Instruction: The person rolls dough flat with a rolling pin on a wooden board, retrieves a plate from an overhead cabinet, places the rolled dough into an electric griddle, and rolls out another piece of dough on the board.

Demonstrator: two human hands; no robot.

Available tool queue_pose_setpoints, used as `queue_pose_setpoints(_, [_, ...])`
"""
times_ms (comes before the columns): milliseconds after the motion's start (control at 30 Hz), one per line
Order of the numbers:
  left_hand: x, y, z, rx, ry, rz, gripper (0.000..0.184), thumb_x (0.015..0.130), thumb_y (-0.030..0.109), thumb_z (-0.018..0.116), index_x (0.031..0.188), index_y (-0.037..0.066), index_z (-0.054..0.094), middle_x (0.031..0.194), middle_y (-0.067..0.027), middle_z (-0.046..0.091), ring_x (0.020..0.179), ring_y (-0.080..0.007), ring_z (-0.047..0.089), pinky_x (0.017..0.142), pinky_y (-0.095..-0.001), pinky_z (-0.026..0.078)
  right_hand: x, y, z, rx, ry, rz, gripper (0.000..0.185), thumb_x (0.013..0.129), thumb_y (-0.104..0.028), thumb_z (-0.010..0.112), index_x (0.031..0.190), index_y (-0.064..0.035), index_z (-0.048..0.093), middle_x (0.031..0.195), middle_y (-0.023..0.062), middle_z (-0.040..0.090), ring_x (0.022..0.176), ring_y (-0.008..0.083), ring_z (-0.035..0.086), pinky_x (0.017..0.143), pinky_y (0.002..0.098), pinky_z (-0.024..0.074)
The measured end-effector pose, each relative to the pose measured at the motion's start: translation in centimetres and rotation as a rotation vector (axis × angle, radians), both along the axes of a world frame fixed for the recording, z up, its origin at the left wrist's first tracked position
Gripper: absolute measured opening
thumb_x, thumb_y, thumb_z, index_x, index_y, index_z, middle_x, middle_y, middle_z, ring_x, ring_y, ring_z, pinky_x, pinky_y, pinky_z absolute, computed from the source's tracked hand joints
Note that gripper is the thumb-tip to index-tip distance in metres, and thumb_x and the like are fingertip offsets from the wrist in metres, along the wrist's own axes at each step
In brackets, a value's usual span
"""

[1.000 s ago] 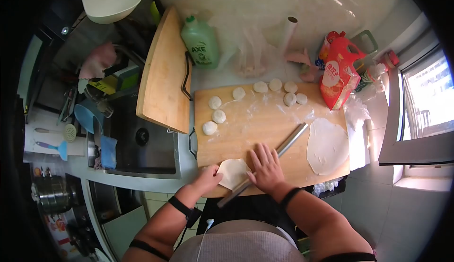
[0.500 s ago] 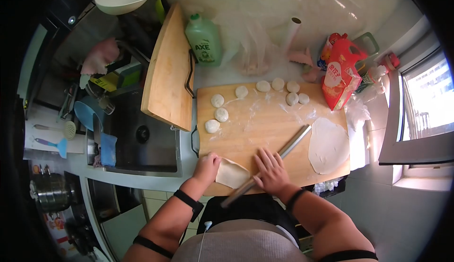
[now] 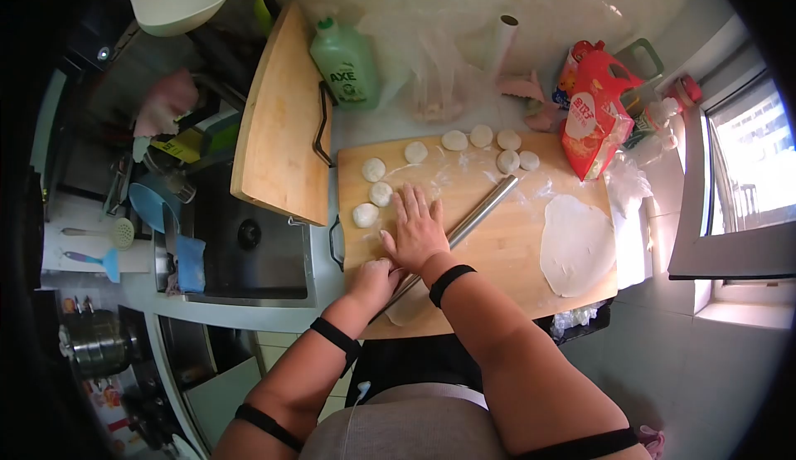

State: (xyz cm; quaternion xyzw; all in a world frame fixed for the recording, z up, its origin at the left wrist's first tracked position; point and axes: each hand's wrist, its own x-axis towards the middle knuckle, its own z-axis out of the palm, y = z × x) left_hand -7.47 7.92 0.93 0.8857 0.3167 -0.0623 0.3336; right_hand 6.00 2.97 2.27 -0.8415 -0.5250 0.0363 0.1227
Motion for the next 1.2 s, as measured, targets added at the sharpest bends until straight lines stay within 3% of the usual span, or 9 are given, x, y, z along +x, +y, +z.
queue_pose_setpoints(300, [-3.7, 0.6, -1.9, -0.135, -0.186, 0.135, 0.023, 0.089, 0.022, 0.057, 0.087, 0.002, 0.066, 0.083, -0.0215, 0.066, 0.079, -0.0388, 0.063, 0.072, -0.0452, 0.05, -0.9, -16.9, 1.0, -0.096, 0.056, 0.187, 0.076, 0.082, -0.047, 0.056, 0.141, -0.0017, 0.038, 0.15, 0.0196, 0.03, 0.141, 0.034, 0.026, 0.113, 0.0519, 0.0183])
queue_pose_setpoints(367, [-4.5, 0.8, -2.3, -0.735, 0.075, 0.308, 0.025, 0.088, 0.026, 0.06, 0.089, 0.001, 0.066, 0.086, -0.0218, 0.066, 0.081, -0.0382, 0.064, 0.074, -0.0447, 0.05, -1.1, -18.0, 1.2, -0.172, 0.081, 0.15, 0.076, 0.083, -0.047, 0.056, 0.141, -0.0013, 0.037, 0.15, 0.0215, 0.03, 0.141, 0.0367, 0.024, 0.114, 0.0523, 0.017])
queue_pose_setpoints(467, [-3.3, 0.8, 2.8, -0.429, 0.189, 0.068, 0.028, 0.085, 0.029, 0.063, 0.091, 0.002, 0.066, 0.089, -0.021, 0.067, 0.084, -0.0372, 0.064, 0.076, -0.0446, 0.051, -1.0, -12.6, 1.1, -0.123, 0.058, 0.14, 0.075, 0.084, -0.046, 0.054, 0.14, 0.0007, 0.037, 0.148, 0.0234, 0.03, 0.139, 0.0385, 0.026, 0.113, 0.0508, 0.0198])
queue_pose_setpoints(567, [-2.5, -0.1, 1.7, -0.054, 0.042, -0.048, 0.033, 0.084, 0.035, 0.065, 0.092, 0.003, 0.065, 0.088, -0.0182, 0.068, 0.085, -0.0361, 0.065, 0.076, -0.0426, 0.051, -0.3, -5.3, 0.9, -0.001, 0.091, 0.082, 0.074, 0.085, -0.046, 0.052, 0.139, 0.002, 0.038, 0.147, 0.0229, 0.032, 0.137, 0.0364, 0.029, 0.111, 0.0487, 0.0225])
queue_pose_setpoints(733, [-1.6, 0.3, 1.8, -0.025, 0.064, -0.028, 0.028, 0.085, 0.032, 0.064, 0.092, 0.004, 0.066, 0.087, -0.0172, 0.068, 0.084, -0.0356, 0.064, 0.075, -0.0436, 0.05, -0.6, -3.0, 0.1, 0.032, 0.023, 0.081, 0.07, 0.087, -0.045, 0.05, 0.138, 0.0014, 0.039, 0.147, 0.0229, 0.033, 0.138, 0.0344, 0.028, 0.111, 0.0491, 0.0222])
queue_pose_setpoints(867, [-3.5, 1.0, -0.2, -0.129, -0.11, -0.025, 0.025, 0.088, 0.029, 0.062, 0.092, 0.005, 0.065, 0.078, -0.017, 0.065, 0.074, -0.0338, 0.063, 0.069, -0.04, 0.049, -0.1, -12.2, 0.4, 0.086, 0.099, 0.337, 0.07, 0.082, -0.047, 0.056, 0.134, 0.0006, 0.046, 0.144, 0.0232, 0.037, 0.136, 0.0361, 0.033, 0.111, 0.0485, 0.0248])
queue_pose_setpoints(933, [-3.7, 1.0, 0.2, -0.159, -0.221, -0.003, 0.024, 0.088, 0.028, 0.061, 0.091, 0.005, 0.064, 0.075, -0.017, 0.064, 0.07, -0.0327, 0.061, 0.066, -0.0384, 0.049, 0.3, -15.7, 1.7, 0.037, 0.176, 0.383, 0.057, 0.078, -0.03, 0.065, 0.127, -0.0041, 0.052, 0.14, 0.019, 0.043, 0.133, 0.0333, 0.038, 0.111, 0.0476, 0.0279])
queue_pose_setpoints(1067, [-4.1, 1.7, 0.8, -0.338, -0.356, 0.211, 0.025, 0.092, 0.025, 0.055, 0.09, 0.002, 0.061, 0.081, -0.0166, 0.063, 0.077, -0.0277, 0.062, 0.067, -0.04, 0.048, 3.1, -16.7, 1.0, 0.094, 0.14, 0.581, 0.034, 0.078, -0.011, 0.058, 0.112, -0.0108, 0.061, 0.116, 0.0099, 0.056, 0.116, 0.0263, 0.052, 0.103, 0.0404, 0.0379])
queue_pose_setpoints(1200, [-4.3, 3.2, 1.0, -0.78, -0.465, 0.466, 0.026, 0.096, 0.026, 0.051, 0.103, 0.002, 0.059, 0.094, -0.0082, 0.063, 0.087, -0.0194, 0.061, 0.076, -0.0366, 0.051, 5.4, -13.4, 0.3, 0.052, 0.067, 0.76, 0.023, 0.081, -0.016, 0.054, 0.102, -0.0117, 0.059, 0.1, 0.0064, 0.055, 0.099, 0.0245, 0.055, 0.088, 0.0378, 0.0451])
